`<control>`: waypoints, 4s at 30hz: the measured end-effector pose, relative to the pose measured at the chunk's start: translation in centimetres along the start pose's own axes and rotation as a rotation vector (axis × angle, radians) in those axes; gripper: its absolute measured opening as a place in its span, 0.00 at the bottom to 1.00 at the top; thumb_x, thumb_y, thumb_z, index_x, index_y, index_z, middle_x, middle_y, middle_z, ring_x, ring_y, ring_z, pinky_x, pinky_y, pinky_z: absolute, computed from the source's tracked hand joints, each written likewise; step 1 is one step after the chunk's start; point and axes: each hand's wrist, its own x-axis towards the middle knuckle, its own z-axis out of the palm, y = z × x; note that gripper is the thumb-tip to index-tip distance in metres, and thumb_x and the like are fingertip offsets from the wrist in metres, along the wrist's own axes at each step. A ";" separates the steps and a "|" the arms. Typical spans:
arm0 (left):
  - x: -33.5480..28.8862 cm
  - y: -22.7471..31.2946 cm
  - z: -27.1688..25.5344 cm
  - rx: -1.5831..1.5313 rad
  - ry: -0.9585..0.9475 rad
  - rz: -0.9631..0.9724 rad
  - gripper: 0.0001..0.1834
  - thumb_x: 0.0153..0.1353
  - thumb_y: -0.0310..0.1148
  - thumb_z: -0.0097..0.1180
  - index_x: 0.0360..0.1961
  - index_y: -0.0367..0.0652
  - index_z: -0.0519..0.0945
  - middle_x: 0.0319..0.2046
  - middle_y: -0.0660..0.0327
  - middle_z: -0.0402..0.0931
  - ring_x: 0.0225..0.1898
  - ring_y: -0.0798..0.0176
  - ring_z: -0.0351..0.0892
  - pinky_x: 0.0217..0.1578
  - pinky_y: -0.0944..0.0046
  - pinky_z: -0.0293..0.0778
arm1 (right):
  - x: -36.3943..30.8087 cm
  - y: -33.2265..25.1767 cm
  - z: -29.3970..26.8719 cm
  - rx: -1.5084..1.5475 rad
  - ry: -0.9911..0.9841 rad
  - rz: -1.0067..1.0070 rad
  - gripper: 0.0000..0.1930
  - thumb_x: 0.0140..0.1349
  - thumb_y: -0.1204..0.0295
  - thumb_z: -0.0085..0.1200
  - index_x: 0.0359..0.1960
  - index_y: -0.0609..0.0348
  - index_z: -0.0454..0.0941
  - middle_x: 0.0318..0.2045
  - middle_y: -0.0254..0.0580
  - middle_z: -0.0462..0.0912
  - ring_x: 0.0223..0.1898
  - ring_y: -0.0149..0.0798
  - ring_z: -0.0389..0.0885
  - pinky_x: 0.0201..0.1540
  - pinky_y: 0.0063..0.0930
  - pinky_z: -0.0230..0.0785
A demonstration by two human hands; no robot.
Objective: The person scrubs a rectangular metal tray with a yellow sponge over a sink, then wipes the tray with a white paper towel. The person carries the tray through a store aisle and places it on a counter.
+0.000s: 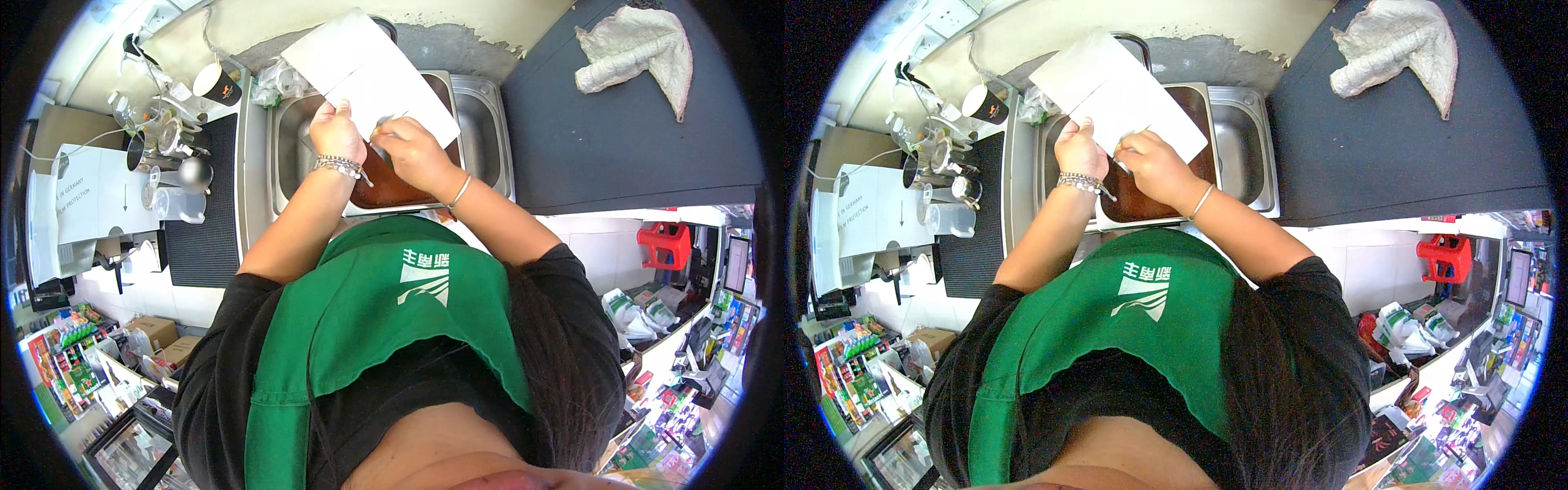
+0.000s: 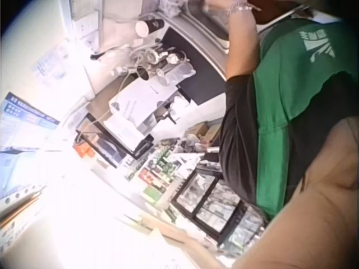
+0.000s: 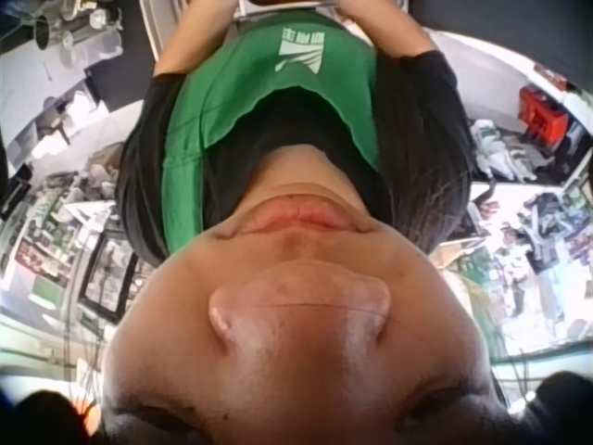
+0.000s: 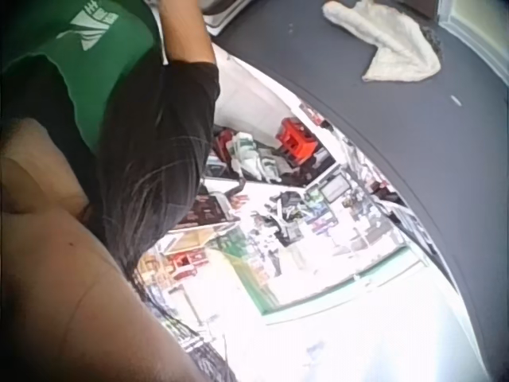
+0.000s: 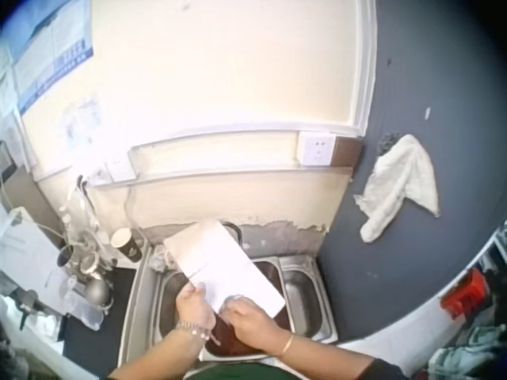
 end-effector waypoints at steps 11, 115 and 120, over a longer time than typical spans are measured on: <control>-0.6 0.0 -0.2 -0.092 0.037 -0.061 0.10 0.61 0.19 0.43 0.42 0.30 0.73 0.40 0.53 0.76 0.41 0.61 0.76 0.45 0.63 0.71 | -0.9 -0.1 0.3 -0.005 0.013 0.005 0.09 0.45 0.84 0.50 0.29 0.63 0.78 0.31 0.44 0.75 0.35 0.46 0.74 0.40 0.32 0.68; -0.1 0.5 -1.8 -0.113 0.163 -0.149 0.10 0.63 0.22 0.41 0.43 0.33 0.71 0.43 0.54 0.73 0.44 0.59 0.74 0.46 0.59 0.70 | -3.2 1.0 1.2 -0.175 0.211 0.297 0.08 0.49 0.81 0.54 0.32 0.60 0.80 0.31 0.46 0.77 0.34 0.46 0.77 0.38 0.33 0.71; -1.0 0.8 -1.4 -0.122 0.137 -0.153 0.10 0.63 0.22 0.41 0.44 0.34 0.71 0.43 0.54 0.73 0.45 0.59 0.74 0.47 0.58 0.70 | -2.5 2.5 0.8 -0.172 0.218 0.304 0.08 0.48 0.81 0.55 0.31 0.58 0.80 0.31 0.46 0.78 0.33 0.45 0.78 0.38 0.31 0.72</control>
